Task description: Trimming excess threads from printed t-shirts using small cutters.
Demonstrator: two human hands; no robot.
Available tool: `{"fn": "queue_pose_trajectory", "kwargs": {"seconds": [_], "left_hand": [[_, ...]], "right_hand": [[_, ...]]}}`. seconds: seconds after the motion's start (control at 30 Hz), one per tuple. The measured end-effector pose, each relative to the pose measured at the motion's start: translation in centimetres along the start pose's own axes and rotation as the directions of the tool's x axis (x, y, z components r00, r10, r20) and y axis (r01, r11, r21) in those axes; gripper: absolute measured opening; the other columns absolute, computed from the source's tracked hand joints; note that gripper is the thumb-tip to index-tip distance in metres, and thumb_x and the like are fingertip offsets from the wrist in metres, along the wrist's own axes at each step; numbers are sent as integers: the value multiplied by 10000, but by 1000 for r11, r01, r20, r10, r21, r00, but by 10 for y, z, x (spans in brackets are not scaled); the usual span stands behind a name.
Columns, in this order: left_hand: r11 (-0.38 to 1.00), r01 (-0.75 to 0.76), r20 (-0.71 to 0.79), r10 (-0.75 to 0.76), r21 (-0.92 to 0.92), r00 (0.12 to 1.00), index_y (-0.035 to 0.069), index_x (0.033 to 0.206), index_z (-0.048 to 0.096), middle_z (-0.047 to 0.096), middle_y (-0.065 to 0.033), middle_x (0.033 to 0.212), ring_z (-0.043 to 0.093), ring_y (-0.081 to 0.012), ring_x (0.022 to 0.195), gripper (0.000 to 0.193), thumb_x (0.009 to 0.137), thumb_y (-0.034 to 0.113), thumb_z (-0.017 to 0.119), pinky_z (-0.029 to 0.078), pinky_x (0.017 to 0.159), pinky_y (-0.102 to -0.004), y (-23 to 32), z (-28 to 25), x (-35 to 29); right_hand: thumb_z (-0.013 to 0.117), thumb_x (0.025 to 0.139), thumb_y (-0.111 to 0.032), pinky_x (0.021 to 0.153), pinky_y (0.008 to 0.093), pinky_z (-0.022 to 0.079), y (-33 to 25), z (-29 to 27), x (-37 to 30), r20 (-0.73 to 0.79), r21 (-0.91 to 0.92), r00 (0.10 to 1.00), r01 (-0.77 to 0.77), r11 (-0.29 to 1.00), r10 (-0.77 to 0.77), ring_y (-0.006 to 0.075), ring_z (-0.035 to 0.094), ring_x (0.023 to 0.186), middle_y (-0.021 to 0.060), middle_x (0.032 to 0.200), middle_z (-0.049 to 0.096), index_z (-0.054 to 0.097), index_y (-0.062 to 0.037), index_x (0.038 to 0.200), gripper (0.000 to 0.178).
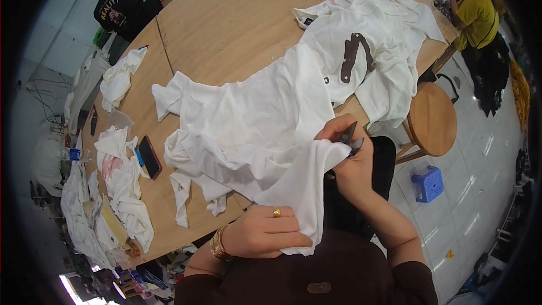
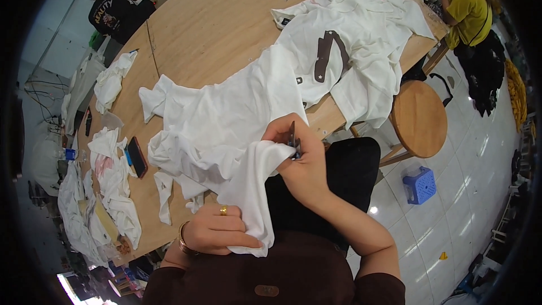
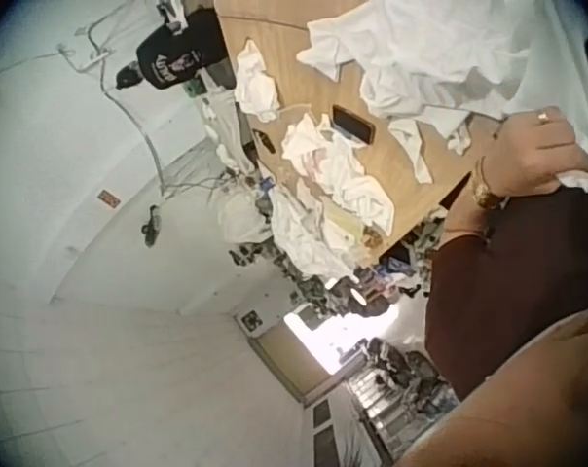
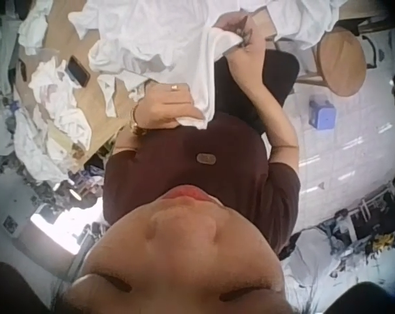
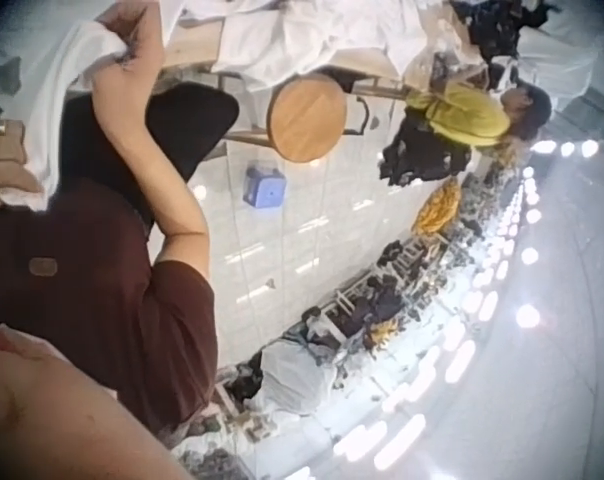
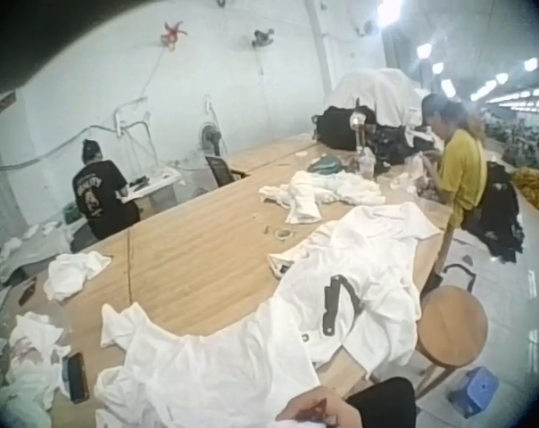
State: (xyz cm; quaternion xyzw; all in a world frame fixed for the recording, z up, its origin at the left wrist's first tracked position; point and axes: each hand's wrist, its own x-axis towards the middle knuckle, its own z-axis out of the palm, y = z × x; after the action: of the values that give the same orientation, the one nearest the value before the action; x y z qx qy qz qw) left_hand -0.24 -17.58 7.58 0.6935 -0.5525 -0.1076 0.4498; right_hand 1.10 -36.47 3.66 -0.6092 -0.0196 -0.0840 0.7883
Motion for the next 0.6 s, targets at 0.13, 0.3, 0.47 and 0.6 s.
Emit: {"fn": "queue_pose_trajectory", "kwargs": {"seconds": [0.13, 0.3, 0.47, 0.6], "left_hand": [[999, -30, 56, 29, 23, 998, 78, 860, 632, 435, -1, 674, 487, -168, 591, 262, 605, 36, 587, 399, 485, -289, -6, -1, 5], [900, 335, -439, -430, -279, 789, 7, 879, 638, 608, -81, 737, 581, -170, 630, 150, 776, 96, 573, 462, 580, -268, -3, -13, -32], [870, 360, -883, -425, -336, 202, -29, 931, 585, 616, -45, 868, 556, -95, 746, 230, 890, 191, 533, 446, 653, -244, -36, -9, -17], [755, 185, -741, -654, -629, 152, 6, 1003, 544, 598, -41, 934, 562, -99, 785, 269, 898, 254, 529, 465, 656, -247, -42, -8, -15]], "right_hand": [[627, 740, -9, 581, 182, 383, 9, 12, 4, -80, 176, 997, 11, 984, 3, 44, 478, 645, -15, 733, 512, 489, -43, 805, 156], [618, 739, -51, 421, 167, 238, -3, -11, 12, 69, 188, 946, -324, 927, 317, -4, 364, 491, -41, 649, 491, 488, -77, 788, 141], [647, 732, -87, 513, 175, 335, -26, -18, 18, 154, -28, 922, -356, 934, 356, 28, 466, 582, -21, 677, 554, 608, -46, 830, 114], [665, 731, -125, 571, 192, 369, -35, -20, 25, 141, 7, 937, -325, 946, 321, 45, 497, 631, -13, 710, 579, 635, -36, 844, 148]]}}
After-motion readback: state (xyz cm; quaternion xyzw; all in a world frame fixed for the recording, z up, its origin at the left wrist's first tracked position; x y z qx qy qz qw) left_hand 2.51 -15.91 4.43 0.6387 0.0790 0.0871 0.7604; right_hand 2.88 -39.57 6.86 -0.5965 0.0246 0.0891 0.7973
